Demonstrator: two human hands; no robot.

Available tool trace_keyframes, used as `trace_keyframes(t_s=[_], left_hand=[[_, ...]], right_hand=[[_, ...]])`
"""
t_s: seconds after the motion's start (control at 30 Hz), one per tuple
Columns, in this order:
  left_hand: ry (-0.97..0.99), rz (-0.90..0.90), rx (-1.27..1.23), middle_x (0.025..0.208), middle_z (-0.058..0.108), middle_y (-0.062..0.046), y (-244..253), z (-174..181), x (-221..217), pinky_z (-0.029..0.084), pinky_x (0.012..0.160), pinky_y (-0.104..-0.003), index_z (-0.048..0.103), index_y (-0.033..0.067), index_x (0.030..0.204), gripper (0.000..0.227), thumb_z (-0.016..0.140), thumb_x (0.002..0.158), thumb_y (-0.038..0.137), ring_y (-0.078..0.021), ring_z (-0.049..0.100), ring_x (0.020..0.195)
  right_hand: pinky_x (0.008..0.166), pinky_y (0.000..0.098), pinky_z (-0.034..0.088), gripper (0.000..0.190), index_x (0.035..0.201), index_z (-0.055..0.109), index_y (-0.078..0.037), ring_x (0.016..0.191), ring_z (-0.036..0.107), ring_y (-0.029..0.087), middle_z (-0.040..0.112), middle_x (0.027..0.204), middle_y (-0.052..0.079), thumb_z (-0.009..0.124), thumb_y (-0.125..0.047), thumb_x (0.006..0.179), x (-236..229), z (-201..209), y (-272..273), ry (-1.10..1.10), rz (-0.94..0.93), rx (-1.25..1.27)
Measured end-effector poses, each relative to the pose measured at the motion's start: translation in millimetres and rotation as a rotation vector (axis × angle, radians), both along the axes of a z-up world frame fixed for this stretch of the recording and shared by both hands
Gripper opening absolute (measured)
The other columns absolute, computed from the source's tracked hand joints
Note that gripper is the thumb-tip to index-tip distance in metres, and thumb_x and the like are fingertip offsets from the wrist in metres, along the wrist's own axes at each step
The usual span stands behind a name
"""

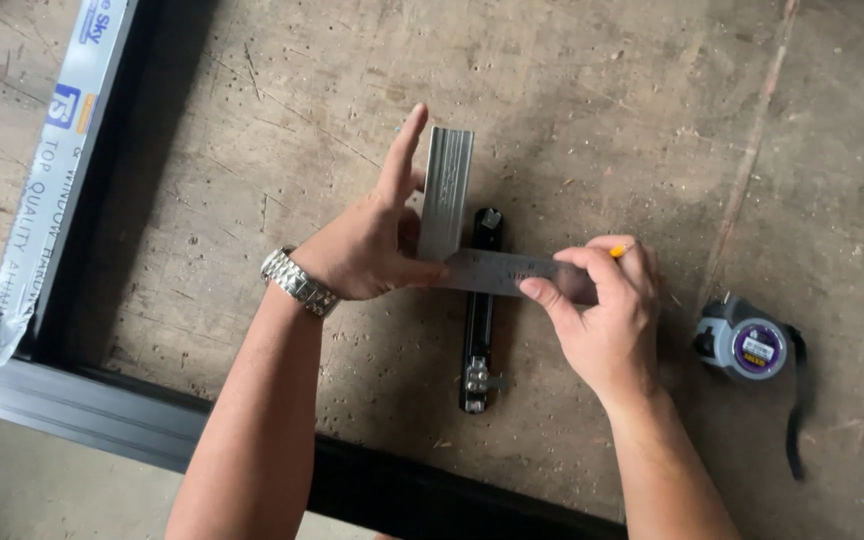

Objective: The person measures and marks a black window frame using a metal square and a pencil. They align the square on the frame's edge to draw straight lines and then handle a window latch mechanism, positioning it against the square for reference.

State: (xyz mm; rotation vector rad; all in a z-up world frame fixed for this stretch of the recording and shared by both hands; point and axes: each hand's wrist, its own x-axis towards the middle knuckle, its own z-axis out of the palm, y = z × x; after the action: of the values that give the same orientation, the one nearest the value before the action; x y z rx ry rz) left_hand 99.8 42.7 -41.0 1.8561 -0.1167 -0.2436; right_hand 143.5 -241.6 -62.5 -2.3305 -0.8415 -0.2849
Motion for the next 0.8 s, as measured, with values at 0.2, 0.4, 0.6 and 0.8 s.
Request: trace_keyframes(t_s=[0.2, 0.4, 0.6, 0.8], left_hand=[[-0.198, 0.057, 0.053, 0.131, 0.066, -0.024, -16.0, -8.1, -11.3, 0.052, 0.1, -0.051, 0.049, 0.0194, 0.149, 0.079, 0.08, 0.077, 0.011, -0.0416, 0.067, 0.113], [-0.296, 0.325, 0.161, 0.099, 0.056, -0.013, -50.0, 36.3, -95.0, 0.057, 0.079, -0.049, 0.062, 0.0297, 0.141, 0.069, 0.064, 0.08, -0.003, -0.0374, 0.068, 0.083], [-0.061, 0.521, 0.072, 0.103, 0.056, -0.005, -83.9, 24.4, -215.1, 0.057, 0.086, -0.044, 0.06, 0.0369, 0.142, 0.067, 0.064, 0.086, 0.0, -0.0322, 0.07, 0.092], [-0.088, 0.59, 0.051, 0.115, 0.054, -0.013, -90.3, 9.9, -227.6, 0.054, 0.091, -0.051, 0.058, 0.0358, 0.142, 0.063, 0.067, 0.089, 0.003, -0.042, 0.066, 0.104]], right_hand=[[0.088, 0.0488, 0.048, 0.042, 0.1, 0.067, -0.008, 0.095, 0.061, 0.037, 0.056, 0.101, 0.01, 0.082, -0.047, 0.092, -1.5, -0.1, -4.5, -0.035, 0.021, 0.031], [0.089, 0.0442, 0.046, 0.041, 0.101, 0.069, -0.01, 0.092, 0.06, 0.031, 0.057, 0.101, 0.007, 0.079, -0.049, 0.093, -23.0, 23.6, -1.2, -0.182, 0.141, 0.134], [0.088, 0.0432, 0.049, 0.046, 0.128, 0.068, 0.002, 0.094, 0.065, 0.035, 0.061, 0.104, 0.017, 0.076, -0.032, 0.097, -45.3, 30.5, -61.9, -0.272, 0.092, 0.234], [0.089, 0.0403, 0.053, 0.067, 0.136, 0.058, 0.006, 0.094, 0.069, 0.031, 0.068, 0.105, 0.015, 0.083, -0.021, 0.08, -52.8, -8.0, -119.8, -0.365, 0.083, 0.105]])
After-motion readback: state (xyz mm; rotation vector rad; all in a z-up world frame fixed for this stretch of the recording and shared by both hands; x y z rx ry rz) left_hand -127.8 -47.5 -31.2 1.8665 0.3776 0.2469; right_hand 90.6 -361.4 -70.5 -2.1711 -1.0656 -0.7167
